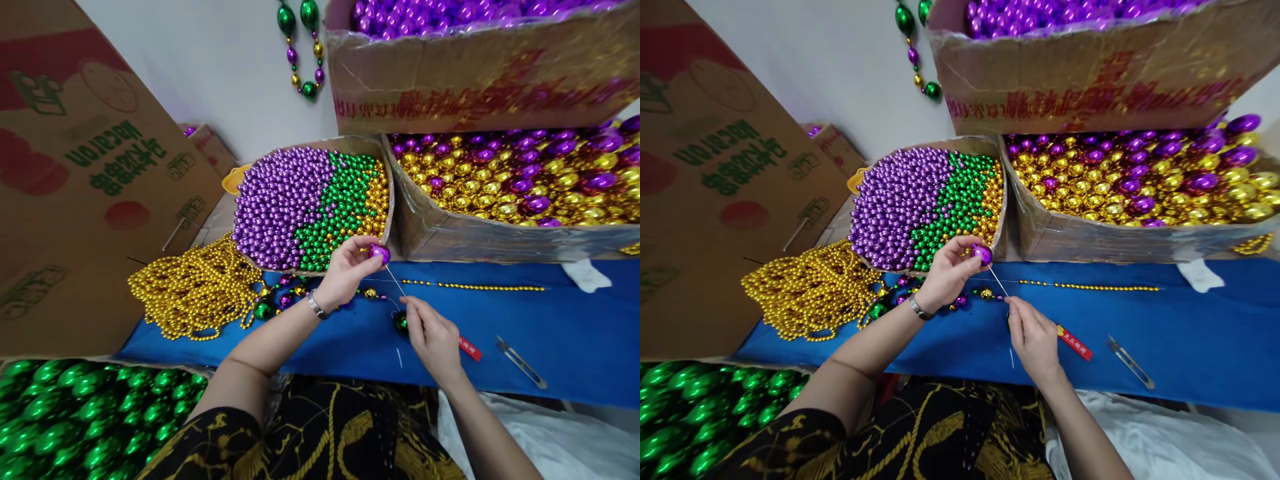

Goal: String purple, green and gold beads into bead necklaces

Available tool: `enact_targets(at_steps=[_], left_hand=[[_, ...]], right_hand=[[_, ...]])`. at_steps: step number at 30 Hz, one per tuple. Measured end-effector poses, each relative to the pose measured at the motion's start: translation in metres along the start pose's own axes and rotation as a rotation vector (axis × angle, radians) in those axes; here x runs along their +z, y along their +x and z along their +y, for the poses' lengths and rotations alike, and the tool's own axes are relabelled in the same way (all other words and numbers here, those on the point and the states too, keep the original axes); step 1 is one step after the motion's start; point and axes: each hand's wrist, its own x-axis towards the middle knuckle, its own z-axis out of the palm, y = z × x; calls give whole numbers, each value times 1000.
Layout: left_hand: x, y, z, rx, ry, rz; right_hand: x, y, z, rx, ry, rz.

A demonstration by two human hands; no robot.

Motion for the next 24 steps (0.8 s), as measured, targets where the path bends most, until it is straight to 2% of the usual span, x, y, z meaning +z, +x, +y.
enact_targets(at_steps=[5,9,14,17,20,21,24], left_hand=[[-4,-10,-9,-67,-58,-9],[-10,-12,-11,-3,-41,0],[-15,-21,-18,-10,-38,21],[-19,-28,-19,-5,50,-82],[-33,-24,-5,82,302,-175],[-42,-19,4,164,449,-150],[-79,5,35,437,1044,30]], right_hand=[[3,-2,-3,-17,8,-5],[6,-5,1,-93,-34,-1],[12,-2,-1,-169,-91,7],[14,1,-6,-128,-38,-14],[15,2,-7,-78,-26,-18],[15,2,-6,-74,-39,-13],[14,0,-2,-74,-64,-1]])
